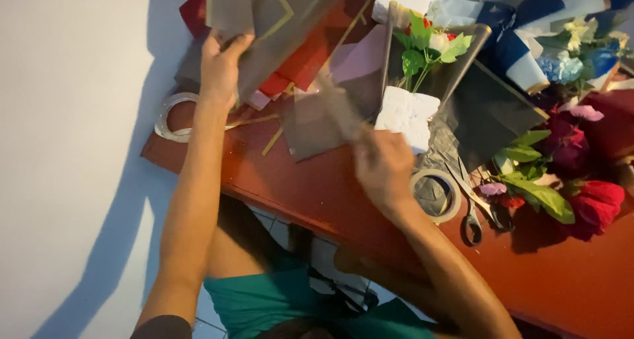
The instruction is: Wrapping a single rose bouquet with decorative paper and securing it with tape.
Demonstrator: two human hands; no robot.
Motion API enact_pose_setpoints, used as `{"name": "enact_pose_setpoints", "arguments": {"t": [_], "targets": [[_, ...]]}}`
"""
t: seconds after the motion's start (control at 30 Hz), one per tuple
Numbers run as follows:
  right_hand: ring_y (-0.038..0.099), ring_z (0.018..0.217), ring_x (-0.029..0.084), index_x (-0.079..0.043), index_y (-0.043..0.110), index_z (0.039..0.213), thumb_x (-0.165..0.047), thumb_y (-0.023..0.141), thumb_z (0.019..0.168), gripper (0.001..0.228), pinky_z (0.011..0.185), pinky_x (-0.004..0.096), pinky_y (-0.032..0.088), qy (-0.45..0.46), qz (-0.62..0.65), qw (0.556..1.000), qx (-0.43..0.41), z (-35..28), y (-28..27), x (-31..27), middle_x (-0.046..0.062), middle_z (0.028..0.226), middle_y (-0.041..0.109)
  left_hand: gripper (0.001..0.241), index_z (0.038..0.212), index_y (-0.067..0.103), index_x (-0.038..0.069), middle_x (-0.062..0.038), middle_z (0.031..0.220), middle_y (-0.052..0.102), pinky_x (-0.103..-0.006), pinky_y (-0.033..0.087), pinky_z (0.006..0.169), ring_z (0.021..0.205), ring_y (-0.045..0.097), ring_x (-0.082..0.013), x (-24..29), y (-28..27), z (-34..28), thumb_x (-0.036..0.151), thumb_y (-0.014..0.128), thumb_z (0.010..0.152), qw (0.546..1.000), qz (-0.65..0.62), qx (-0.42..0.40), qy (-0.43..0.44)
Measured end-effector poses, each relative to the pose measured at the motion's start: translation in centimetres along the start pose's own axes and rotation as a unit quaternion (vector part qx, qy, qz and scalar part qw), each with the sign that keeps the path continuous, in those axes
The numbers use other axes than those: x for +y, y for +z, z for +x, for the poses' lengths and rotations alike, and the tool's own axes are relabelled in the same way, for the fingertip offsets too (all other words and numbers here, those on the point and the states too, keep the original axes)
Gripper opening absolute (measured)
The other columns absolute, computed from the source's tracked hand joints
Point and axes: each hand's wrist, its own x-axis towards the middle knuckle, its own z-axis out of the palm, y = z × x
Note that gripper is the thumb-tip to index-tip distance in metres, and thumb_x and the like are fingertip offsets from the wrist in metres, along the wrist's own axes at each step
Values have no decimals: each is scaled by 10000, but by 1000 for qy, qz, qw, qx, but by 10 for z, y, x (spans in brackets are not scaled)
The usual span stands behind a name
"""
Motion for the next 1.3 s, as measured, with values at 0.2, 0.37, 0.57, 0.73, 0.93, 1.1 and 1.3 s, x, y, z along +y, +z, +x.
{"name": "enact_pose_setpoints", "arguments": {"t": [0.2,0.37,0.57,0.73,0.93,1.1,1.3], "targets": [[660,539,160,-56,416,1324,-111,340,1181,171,369,202,490,163,305,930,127,42,-55,-15,199,1109,703,401,1273,627,56,-88,1166,765,-314,566,947,1042,727,-195,-23,13,-17,182,725,905,978,160,-85,104],[762,884,302,-81,360,1447,-200,283,1193,290,553,299,628,149,279,939,139,39,-52,-10,229,1315,597,588,1419,411,110,-139,1322,575,-449,464,978,1174,531,-273,-11,23,-50,242,712,932,900,323,-192,219],[631,1277,386,-48,544,1454,-110,472,1110,357,1019,467,556,-107,-18,986,127,29,-31,21,234,1443,577,745,1529,363,26,-280,1391,561,-539,481,1085,1300,566,-445,8,77,-102,484,659,1022,901,140,-285,296],[458,1428,415,-130,689,1400,-423,638,1017,485,1185,564,317,-131,-121,983,35,33,-33,12,214,1500,531,408,1389,606,63,-164,1269,701,-448,539,1036,1248,649,-294,-6,134,-98,318,622,1071,918,-69,-374,113],[346,1495,316,-81,369,1573,-430,550,1100,615,1199,446,311,57,85,974,204,46,-80,46,149,1600,365,219,1171,723,96,-142,1135,747,-379,646,851,1064,751,-259,44,152,-98,141,557,1037,866,-52,-495,39],[620,892,68,-89,621,1327,-136,664,1066,268,859,233,513,237,307,901,195,47,-98,69,40,1093,687,179,1097,742,82,-122,1006,732,-309,535,861,940,665,-148,33,169,-87,137,598,1006,841,67,-533,61],[580,752,90,-32,704,1188,-53,664,1049,146,743,250,510,231,260,924,163,44,-93,78,102,1035,684,169,1086,730,82,-64,726,730,-173,516,586,651,659,-27,-16,175,-60,234,712,1015,887,47,-457,58]]}}
